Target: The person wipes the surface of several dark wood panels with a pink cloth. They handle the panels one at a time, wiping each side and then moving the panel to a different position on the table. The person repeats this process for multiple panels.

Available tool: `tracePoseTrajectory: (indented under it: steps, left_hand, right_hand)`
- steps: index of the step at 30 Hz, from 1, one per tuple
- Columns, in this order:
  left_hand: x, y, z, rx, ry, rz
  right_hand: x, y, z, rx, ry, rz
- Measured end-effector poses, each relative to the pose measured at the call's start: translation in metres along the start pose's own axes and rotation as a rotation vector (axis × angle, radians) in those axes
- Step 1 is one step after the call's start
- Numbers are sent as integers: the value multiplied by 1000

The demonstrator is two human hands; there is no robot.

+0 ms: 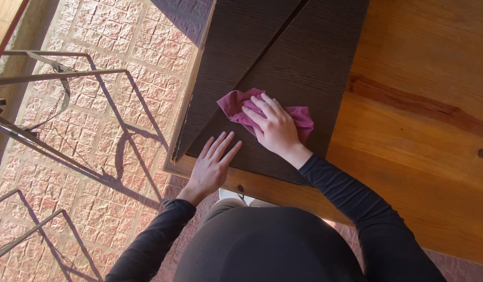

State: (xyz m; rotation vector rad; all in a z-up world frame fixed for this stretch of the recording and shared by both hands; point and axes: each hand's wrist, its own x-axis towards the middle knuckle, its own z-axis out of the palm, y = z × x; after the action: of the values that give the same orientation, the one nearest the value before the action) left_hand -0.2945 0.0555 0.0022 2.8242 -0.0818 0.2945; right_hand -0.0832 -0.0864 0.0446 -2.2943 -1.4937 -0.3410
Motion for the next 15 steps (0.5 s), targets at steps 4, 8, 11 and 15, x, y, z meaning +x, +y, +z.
tracePoseTrajectory:
  steps: [4, 8, 11, 15]
  left_hand:
    - [-6, -2, -1, -43, -3, 8]
    - [-7, -1, -10, -137, 119, 49]
    - [-5, 1, -27, -228, 223, 120]
    - [-8, 1, -29, -296, 296, 199]
  right_hand:
    - [6, 40, 7, -34, -22, 69]
    - [5, 22, 7, -111, 20, 120]
    - [-8, -34, 6, -60, 26, 78]
    - [-27, -77, 3, 20, 11, -5]
